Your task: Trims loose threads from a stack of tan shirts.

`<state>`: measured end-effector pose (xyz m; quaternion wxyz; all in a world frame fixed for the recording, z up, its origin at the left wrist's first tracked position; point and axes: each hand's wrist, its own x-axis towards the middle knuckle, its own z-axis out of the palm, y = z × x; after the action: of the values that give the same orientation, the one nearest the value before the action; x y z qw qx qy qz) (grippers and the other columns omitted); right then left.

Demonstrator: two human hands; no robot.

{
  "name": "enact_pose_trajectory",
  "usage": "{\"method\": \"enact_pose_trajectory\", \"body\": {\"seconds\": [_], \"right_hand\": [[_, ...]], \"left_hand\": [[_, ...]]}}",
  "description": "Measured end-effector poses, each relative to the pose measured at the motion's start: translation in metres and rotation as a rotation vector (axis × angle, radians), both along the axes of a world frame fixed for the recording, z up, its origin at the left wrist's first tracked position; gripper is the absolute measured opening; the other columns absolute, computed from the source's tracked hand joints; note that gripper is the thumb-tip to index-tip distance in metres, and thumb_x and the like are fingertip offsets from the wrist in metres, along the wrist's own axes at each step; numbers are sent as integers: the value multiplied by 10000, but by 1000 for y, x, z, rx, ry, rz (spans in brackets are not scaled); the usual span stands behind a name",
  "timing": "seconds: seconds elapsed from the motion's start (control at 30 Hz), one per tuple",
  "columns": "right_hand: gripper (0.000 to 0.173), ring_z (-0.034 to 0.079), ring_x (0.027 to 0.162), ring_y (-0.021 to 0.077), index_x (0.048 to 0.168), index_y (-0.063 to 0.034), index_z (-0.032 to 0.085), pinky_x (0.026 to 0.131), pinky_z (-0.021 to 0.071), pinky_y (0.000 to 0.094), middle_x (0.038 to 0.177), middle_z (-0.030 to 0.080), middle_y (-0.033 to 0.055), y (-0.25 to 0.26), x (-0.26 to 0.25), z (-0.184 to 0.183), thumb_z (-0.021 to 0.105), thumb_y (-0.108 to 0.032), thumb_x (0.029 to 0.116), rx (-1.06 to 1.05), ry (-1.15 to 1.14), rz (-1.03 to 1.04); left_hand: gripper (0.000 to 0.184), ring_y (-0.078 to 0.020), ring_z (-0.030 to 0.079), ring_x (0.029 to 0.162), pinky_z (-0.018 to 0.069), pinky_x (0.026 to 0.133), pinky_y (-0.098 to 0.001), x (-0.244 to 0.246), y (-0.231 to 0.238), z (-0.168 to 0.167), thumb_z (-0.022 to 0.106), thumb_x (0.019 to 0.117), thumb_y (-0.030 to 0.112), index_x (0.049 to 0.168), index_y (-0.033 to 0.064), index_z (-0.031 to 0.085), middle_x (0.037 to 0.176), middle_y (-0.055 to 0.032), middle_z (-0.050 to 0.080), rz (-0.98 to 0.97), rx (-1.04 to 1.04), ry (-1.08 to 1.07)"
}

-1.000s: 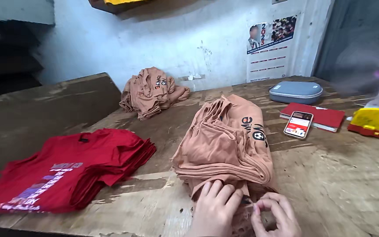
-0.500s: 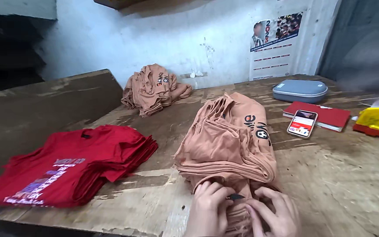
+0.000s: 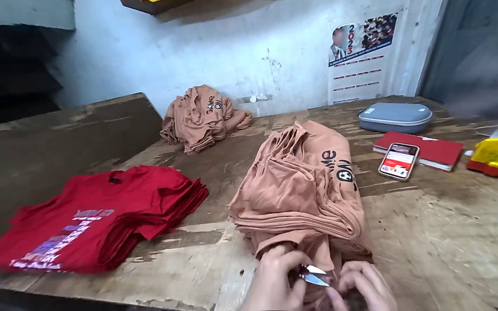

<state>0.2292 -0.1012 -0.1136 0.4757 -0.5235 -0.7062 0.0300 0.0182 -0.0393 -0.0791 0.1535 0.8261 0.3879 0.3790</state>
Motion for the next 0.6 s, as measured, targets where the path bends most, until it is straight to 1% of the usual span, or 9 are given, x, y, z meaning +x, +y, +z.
{"method": "enact_pose_trajectory", "body": {"seconds": [0.1,0.17,0.23,0.3,0.37,0.4,0.43,0.5,0.6], "right_hand": [[434,638,1075,243,1106,-67,707,918,561,382,1139,648,170,14,-35,-3,827,-400,855,220,125,-124],[155,660,1059,124,1023,-109,763,920,583,247,1113,667,91,35,-48,0,784,-171,882,349,263,-60],[164,727,971,112,970,-47,784,866,630,252,1032,748,60,52,-50,7,677,46,889,349,503,60],[175,725,865,107,1037,21,713,814,627,258,957,748,50,62,-49,16,573,78,949,282,692,131],[220,680,880,86,1164,18,666,791,600,245,1015,704,54,63,-45,14,643,-92,976,246,597,182],[348,671,946,93,1191,-4,681,823,599,251,1081,686,74,59,-42,11,738,-244,947,236,474,169],[344,657,1002,92,1153,-48,729,866,591,237,1104,666,83,54,-38,10,786,-279,904,253,345,121],[129,674,984,89,1011,-135,813,889,573,232,1007,716,52,38,-27,3,747,-160,903,343,170,-22],[99,685,941,84,956,-86,782,886,561,217,935,730,41,11,-9,0,683,-77,957,365,131,-127]], "left_hand": [[215,-71,683,944,587,844,-311,-2,10,0,683,809,84,979,180,772,958,52,729,-41,-21,-115],[173,-52,682,954,591,869,-287,-4,18,7,667,885,70,1012,158,745,988,61,725,-77,-31,-168],[142,-57,689,895,600,828,-289,-4,24,18,644,932,72,1031,144,716,965,55,722,-83,-60,-191],[119,-67,675,813,589,753,-284,1,31,26,613,969,111,1048,138,697,925,41,706,-54,-115,-179],[127,-77,655,787,570,733,-282,4,38,29,584,1001,149,1079,139,684,913,32,688,-34,-203,-170],[136,-78,654,785,566,730,-279,4,41,31,577,1004,151,1096,140,677,908,33,687,-37,-240,-176],[144,-78,654,772,564,714,-274,3,43,32,580,1002,142,1113,137,671,899,31,688,-51,-268,-185],[204,-82,673,764,578,695,-279,0,40,28,626,956,108,1155,135,660,900,30,710,-101,-281,-202],[402,-62,693,937,612,845,-290,-5,28,12,797,877,258,1241,132,683,1036,48,725,-161,-61,-185]]}}
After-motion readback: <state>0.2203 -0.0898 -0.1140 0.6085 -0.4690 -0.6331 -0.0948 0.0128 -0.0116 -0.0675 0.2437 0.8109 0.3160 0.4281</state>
